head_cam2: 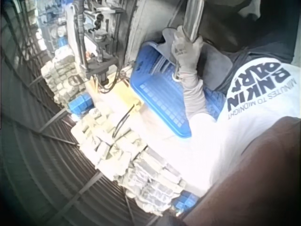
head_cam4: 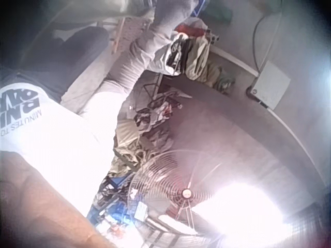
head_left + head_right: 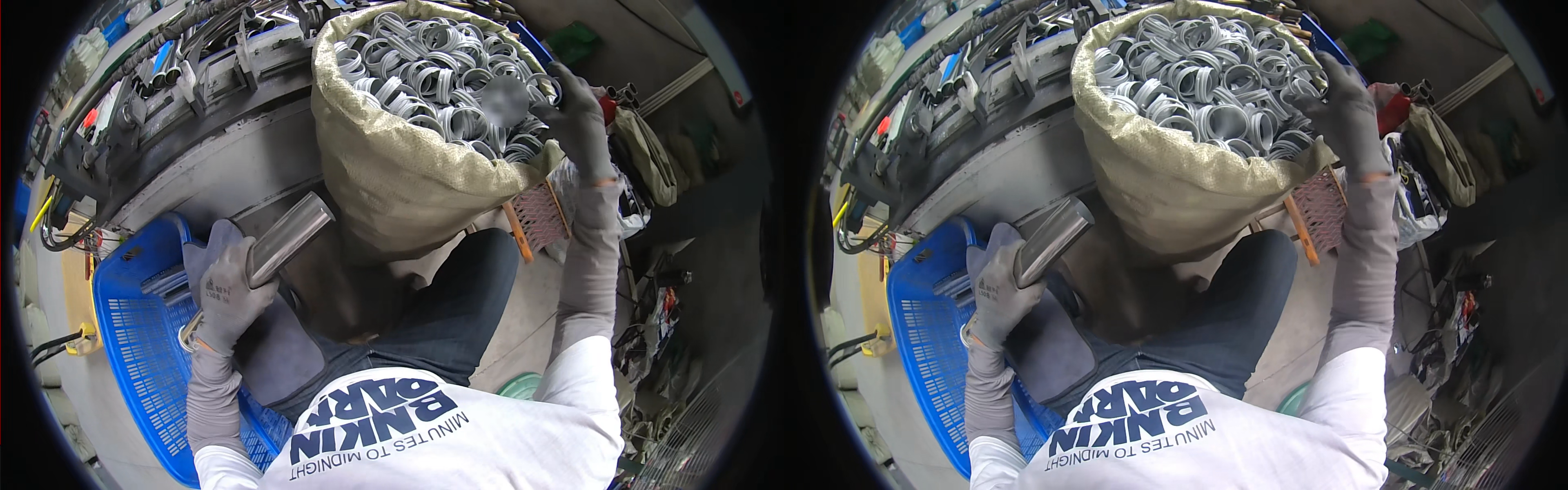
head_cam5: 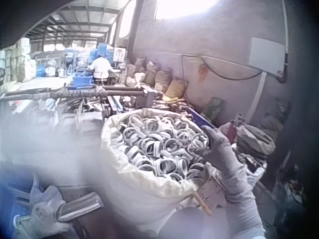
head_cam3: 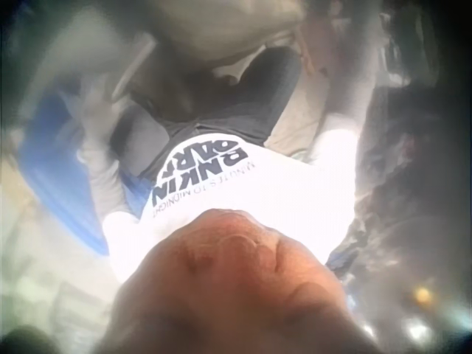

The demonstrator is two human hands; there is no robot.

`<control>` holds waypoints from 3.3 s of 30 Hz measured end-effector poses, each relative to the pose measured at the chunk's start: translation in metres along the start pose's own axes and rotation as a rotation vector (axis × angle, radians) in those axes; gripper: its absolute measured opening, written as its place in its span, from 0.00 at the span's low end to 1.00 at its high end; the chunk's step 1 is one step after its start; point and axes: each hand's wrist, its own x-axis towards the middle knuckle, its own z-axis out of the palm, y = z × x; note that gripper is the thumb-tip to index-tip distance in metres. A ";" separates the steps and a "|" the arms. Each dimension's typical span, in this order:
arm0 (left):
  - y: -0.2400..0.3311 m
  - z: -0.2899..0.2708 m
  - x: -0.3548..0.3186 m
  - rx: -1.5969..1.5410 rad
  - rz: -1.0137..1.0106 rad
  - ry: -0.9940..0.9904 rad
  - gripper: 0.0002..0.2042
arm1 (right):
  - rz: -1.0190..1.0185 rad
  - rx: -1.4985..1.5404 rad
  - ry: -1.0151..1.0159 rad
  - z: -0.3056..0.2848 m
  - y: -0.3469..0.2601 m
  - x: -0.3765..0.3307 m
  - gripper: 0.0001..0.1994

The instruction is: Assembling metal tubes by fitting rings onto the ends and using a press machine.

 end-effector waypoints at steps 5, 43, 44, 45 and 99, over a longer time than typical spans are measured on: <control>-0.001 0.004 -0.003 -0.012 0.047 0.034 0.28 | 0.323 1.623 -0.109 -0.012 -0.080 -0.064 0.28; -0.004 0.010 -0.017 0.005 0.123 -0.069 0.29 | -0.123 1.225 -0.266 0.156 -0.230 -0.191 0.28; -0.006 0.013 -0.017 0.005 0.116 -0.065 0.29 | 0.033 1.391 -0.327 0.140 -0.235 -0.188 0.29; -0.006 0.015 -0.016 0.017 0.118 -0.081 0.29 | 0.196 1.551 -0.388 0.128 -0.238 -0.183 0.31; -0.020 0.017 -0.026 0.048 0.232 -0.174 0.30 | 0.232 1.617 -0.929 0.101 -0.216 -0.159 0.37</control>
